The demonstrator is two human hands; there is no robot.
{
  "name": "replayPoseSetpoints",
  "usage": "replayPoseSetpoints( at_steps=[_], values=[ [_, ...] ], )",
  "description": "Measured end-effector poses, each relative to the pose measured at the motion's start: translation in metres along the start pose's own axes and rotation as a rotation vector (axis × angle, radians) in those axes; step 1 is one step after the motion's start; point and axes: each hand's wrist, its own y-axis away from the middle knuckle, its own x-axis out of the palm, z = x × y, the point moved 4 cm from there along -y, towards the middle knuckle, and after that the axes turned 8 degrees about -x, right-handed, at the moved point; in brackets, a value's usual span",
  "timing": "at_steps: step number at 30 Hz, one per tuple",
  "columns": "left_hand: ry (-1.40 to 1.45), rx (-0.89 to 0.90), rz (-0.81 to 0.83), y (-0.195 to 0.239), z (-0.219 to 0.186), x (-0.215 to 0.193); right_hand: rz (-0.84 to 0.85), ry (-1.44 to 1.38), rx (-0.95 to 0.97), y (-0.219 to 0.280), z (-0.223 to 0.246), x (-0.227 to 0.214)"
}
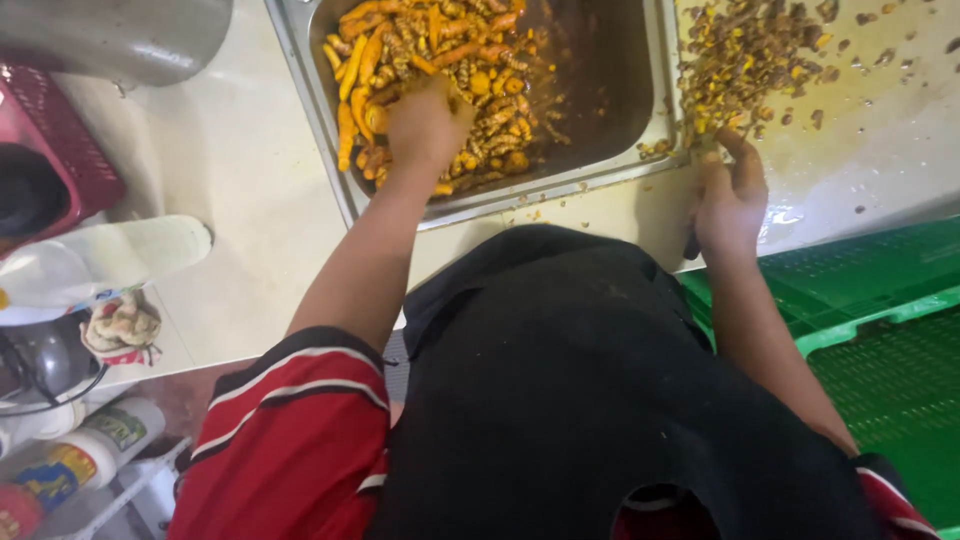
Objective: Cleaning and scraping turmeric roots in a sink using a knife
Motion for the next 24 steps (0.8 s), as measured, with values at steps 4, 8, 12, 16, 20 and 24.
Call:
replayPoseSetpoints(
  at_steps=[4,8,12,16,20,24],
  values=[
    [0.141,0.059,-0.037,0.01,0.013,-0.02,0.008,-0.041,-0.066,-0.001,0.002,0.001],
    [-0.071,0.25,-0.06,0.026,-0.013,-0.029,0.032,0.0,-0.058,0.008,0.019,0.003],
    [-0.234,0.321,-0.081,-0.007,-0.006,0.03,0.03,0.025,-0.057,0.005,0.009,0.003],
    [-0.674,0.246,0.084,-0.028,-0.007,0.059,-0.01,-0.025,-0.037,0.0,0.001,-0.001],
    [-0.714,0.234,0.259,-0.016,-0.018,0.032,-0.016,-0.024,-0.026,-0.001,0.0,-0.001],
    [0.298,0.013,0.279,0.019,-0.022,-0.037,-0.009,0.026,-0.072,0.003,0.004,-0.001]
  ],
)
